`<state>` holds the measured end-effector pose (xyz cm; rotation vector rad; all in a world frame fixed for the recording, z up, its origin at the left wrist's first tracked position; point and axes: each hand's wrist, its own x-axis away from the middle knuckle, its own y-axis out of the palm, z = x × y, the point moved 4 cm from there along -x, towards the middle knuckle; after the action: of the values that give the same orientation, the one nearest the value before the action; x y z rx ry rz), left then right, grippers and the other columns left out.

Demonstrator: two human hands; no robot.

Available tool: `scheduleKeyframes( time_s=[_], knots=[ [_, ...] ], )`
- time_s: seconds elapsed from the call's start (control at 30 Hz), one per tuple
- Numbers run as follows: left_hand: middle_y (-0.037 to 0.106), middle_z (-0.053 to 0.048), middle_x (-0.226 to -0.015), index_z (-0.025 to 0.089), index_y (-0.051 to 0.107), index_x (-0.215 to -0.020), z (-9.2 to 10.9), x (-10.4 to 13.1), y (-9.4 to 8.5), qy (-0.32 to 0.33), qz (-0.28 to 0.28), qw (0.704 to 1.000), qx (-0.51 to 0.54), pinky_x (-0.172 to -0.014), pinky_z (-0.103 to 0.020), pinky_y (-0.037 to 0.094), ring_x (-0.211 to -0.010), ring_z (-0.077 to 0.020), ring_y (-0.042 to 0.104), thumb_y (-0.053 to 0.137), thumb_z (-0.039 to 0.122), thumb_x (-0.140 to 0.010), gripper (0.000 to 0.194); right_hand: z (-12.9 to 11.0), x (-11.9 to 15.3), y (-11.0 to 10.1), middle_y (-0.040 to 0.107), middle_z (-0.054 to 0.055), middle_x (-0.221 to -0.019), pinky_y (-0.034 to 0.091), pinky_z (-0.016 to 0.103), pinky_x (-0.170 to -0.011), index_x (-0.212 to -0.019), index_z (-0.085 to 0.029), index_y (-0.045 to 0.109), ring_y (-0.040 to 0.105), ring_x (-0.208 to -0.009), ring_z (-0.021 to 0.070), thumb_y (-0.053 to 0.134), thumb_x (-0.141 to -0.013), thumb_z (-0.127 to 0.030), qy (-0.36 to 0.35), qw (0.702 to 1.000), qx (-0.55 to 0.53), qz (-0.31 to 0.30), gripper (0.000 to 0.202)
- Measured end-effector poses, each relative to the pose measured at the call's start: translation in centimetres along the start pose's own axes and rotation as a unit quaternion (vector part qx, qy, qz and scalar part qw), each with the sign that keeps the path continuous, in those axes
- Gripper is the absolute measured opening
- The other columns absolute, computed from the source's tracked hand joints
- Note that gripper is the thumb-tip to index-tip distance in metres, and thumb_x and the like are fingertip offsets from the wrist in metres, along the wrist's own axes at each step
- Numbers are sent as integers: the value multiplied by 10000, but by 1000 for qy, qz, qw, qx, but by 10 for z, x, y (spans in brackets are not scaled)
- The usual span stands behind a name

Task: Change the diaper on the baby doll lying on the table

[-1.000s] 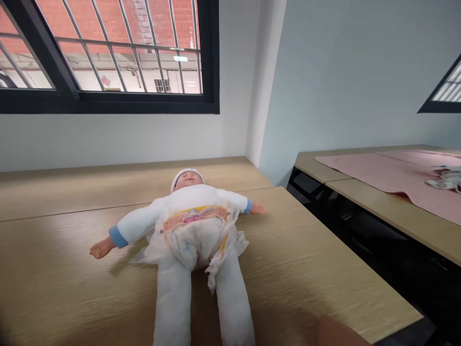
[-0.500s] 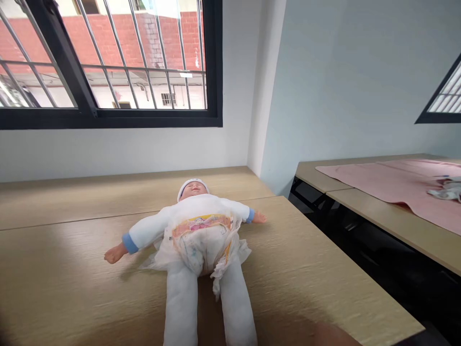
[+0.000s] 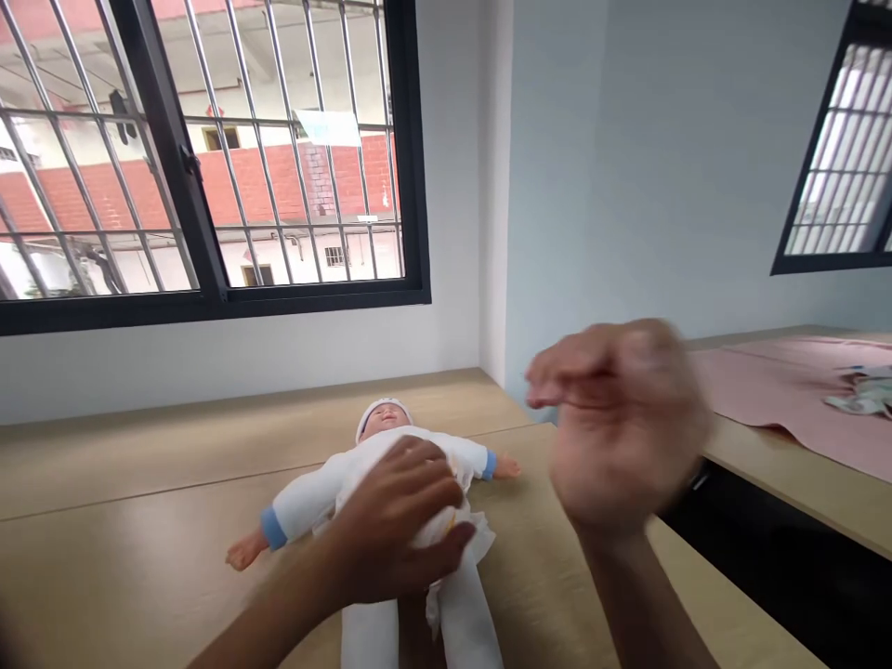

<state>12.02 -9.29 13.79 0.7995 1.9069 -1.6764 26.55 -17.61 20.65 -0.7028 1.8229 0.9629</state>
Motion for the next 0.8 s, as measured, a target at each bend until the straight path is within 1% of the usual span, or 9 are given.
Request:
scheduleKeyframes(
  time_s=[0.07,0.17,0.23,0.33,0.4,0.47,0.57,0.63,0.8],
  knots=[
    [670,-10,-893,213,635,-940,-12,6,48,19,-132,991,13,-958,-397,411,-931,-178,582,537,442,-898,252,25,6,7,489,-26,-589,427,273,-561,-692,-198,502,494,-518,108,413,-957,-262,50,998,-13,-33,287],
    [690,-4,-877,231,644,-1000,-26,30,93,12,-238,971,12,-1097,-487,275,-998,-202,581,523,540,-885,351,91,37,12,549,-19,-672,424,255,-606,-797,-177,575,530,-597,105,516,-932,-351,227,941,41,-250,228],
    [688,-6,-845,214,646,-914,-30,44,100,2,-252,968,1,-1095,-477,276,-969,-202,584,491,533,-900,354,136,67,0,558,-12,-711,394,233,-575,-868,-163,587,527,-613,100,545,-911,-427,338,859,50,-381,270],
    [674,1,-828,205,618,-808,-32,52,93,-6,-243,970,-2,-1053,-426,320,-904,-180,588,507,483,-896,312,181,110,-28,552,-24,-676,350,202,-518,-883,-150,563,495,-582,90,662,-809,-478,468,715,26,-518,350],
    [670,11,-833,214,620,-814,-33,51,87,-15,-244,969,25,-1006,-383,349,-887,-166,588,529,456,-890,269,195,136,-43,565,-33,-648,348,189,-499,-893,-146,574,498,-572,94,794,-657,-436,509,608,51,-607,434],
    [674,29,-850,233,630,-860,-35,47,83,-26,-246,967,62,-959,-341,365,-875,-147,588,541,407,-892,198,200,154,-49,575,-36,-642,340,177,-477,-871,-144,594,503,-574,95,837,-572,-383,499,544,81,-670,453],
    [672,52,-832,243,623,-859,-36,42,81,-44,-244,965,89,-912,-309,375,-828,-125,579,546,360,-897,145,196,171,-42,567,-34,-612,323,168,-439,-731,-143,586,488,-524,81,742,-658,-372,466,510,71,-720,286],
    [669,44,-850,243,623,-866,-36,41,81,-51,-240,966,82,-902,-313,382,-836,-132,574,539,357,-902,146,193,177,-36,564,-34,-588,350,166,-432,-694,-145,582,487,-488,76,669,-704,-344,492,499,36,-712,217],
    [620,-23,-1036,264,635,-936,-33,45,79,-33,-201,979,4,-941,-402,393,-972,-195,552,468,377,-934,202,197,176,-32,444,-69,-409,188,164,-335,-640,-160,548,322,-337,54,621,-687,-318,646,563,-71,-511,180]
  ],
)
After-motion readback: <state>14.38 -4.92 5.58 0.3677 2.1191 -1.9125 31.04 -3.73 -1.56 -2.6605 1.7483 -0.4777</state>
